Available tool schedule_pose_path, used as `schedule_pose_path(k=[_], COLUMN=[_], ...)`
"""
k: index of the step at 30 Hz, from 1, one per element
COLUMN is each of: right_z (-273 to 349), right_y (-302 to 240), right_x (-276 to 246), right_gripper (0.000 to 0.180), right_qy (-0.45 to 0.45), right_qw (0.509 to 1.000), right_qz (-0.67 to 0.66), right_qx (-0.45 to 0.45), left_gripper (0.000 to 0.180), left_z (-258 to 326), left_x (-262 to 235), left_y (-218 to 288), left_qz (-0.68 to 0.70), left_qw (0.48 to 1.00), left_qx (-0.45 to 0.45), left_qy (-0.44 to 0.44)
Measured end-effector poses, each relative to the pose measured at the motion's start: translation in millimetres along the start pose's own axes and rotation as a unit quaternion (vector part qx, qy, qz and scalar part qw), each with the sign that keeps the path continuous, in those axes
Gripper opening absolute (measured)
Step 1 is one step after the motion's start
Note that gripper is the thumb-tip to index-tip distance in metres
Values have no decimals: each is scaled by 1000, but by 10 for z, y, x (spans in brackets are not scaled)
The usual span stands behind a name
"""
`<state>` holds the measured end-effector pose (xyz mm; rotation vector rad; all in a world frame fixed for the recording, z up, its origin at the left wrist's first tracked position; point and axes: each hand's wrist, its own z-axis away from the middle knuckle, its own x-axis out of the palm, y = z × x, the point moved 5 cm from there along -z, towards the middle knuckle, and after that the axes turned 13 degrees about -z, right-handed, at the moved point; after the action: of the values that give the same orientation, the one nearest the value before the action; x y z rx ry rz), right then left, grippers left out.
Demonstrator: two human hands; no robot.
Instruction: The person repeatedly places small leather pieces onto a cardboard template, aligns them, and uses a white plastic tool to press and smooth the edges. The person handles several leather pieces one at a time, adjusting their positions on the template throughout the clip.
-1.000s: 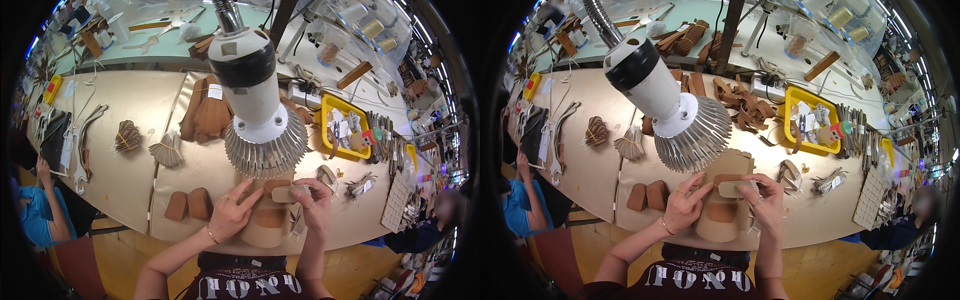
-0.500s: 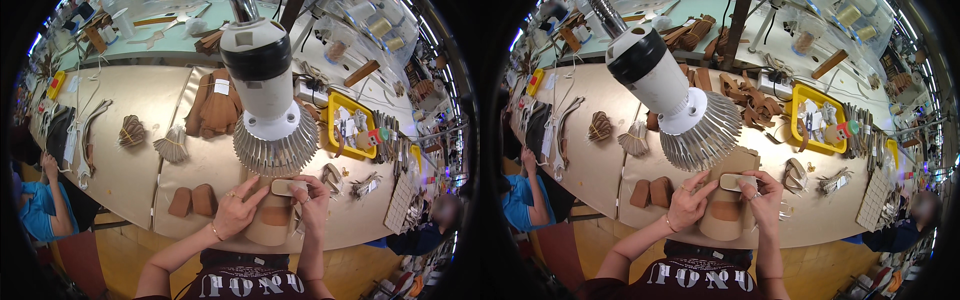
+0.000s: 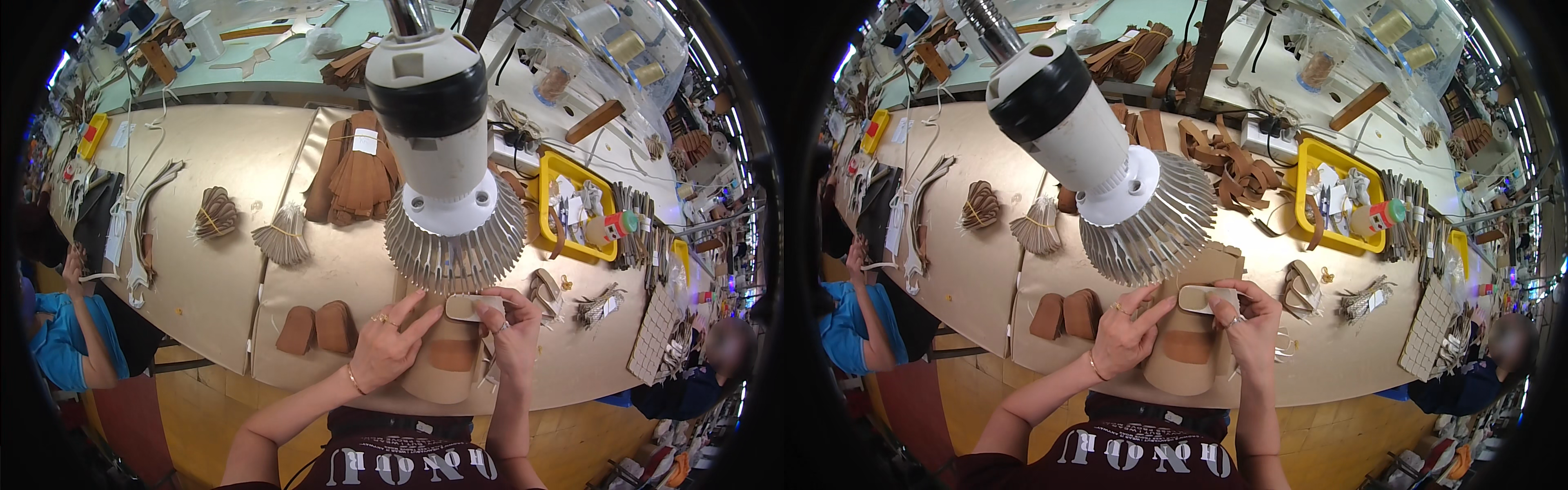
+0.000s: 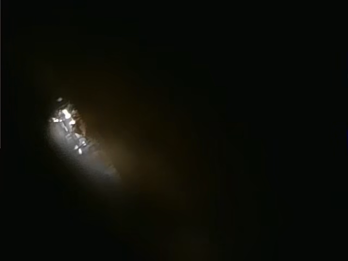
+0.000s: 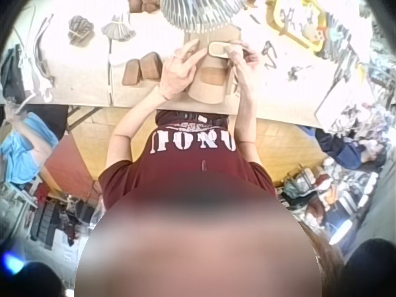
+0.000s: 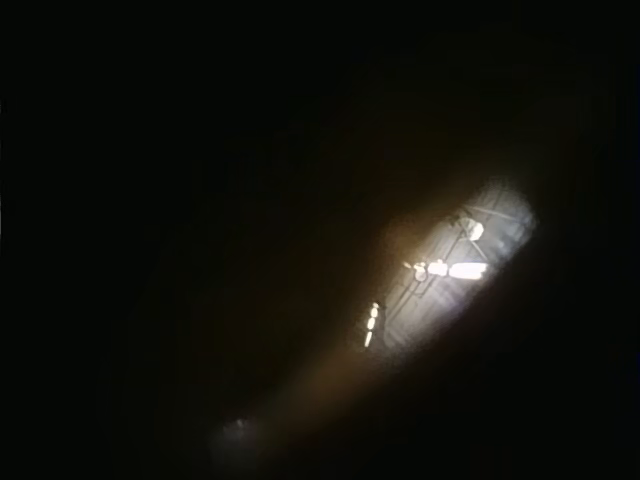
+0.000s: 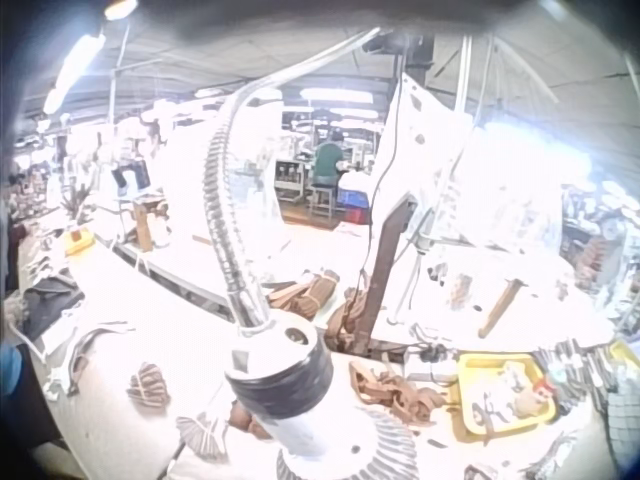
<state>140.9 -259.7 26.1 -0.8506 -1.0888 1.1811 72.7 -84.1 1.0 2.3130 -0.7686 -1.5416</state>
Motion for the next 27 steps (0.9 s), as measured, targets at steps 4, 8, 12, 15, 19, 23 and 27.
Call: schedule_pose_path(k=[4, 8, 12, 15, 19, 23, 27], right_z=[1, -9, -17, -14, -4, -6, -35], right_y=[-2, 0, 8, 22, 20, 10, 16], right_x=[0, -1, 3, -9, -3, -7, -26], right_gripper=[18, 17, 16, 16, 16, 17, 19], right_qy=[2, 6, 2, 5, -2, -1, -15], right_qw=[1000, 1000, 1000, 1000, 1000, 999, 997], right_qz=[-1, 1, -7, 1, -5, 3, -8], right_qx=[3, 14, 16, 24, 28, 49, 75], left_gripper=[58, 59, 58, 57, 58, 63, 65], left_z=[5, 9, -12, -21, -44, -54, -39], left_x=[8, 23, 12, 28, 25, 19, 19], left_y=[-7, -9, -21, -15, -15, -8, 12], left_qz=[3, 2, 31, 23, -2, -10, -23], left_qw=[1000, 1000, 998, 1000, 999, 998, 995], left_qx=[0, 1, -31, -3, 15, 15, 7], left_qy=[1, -1, 44, -9, -35, -54, -92])
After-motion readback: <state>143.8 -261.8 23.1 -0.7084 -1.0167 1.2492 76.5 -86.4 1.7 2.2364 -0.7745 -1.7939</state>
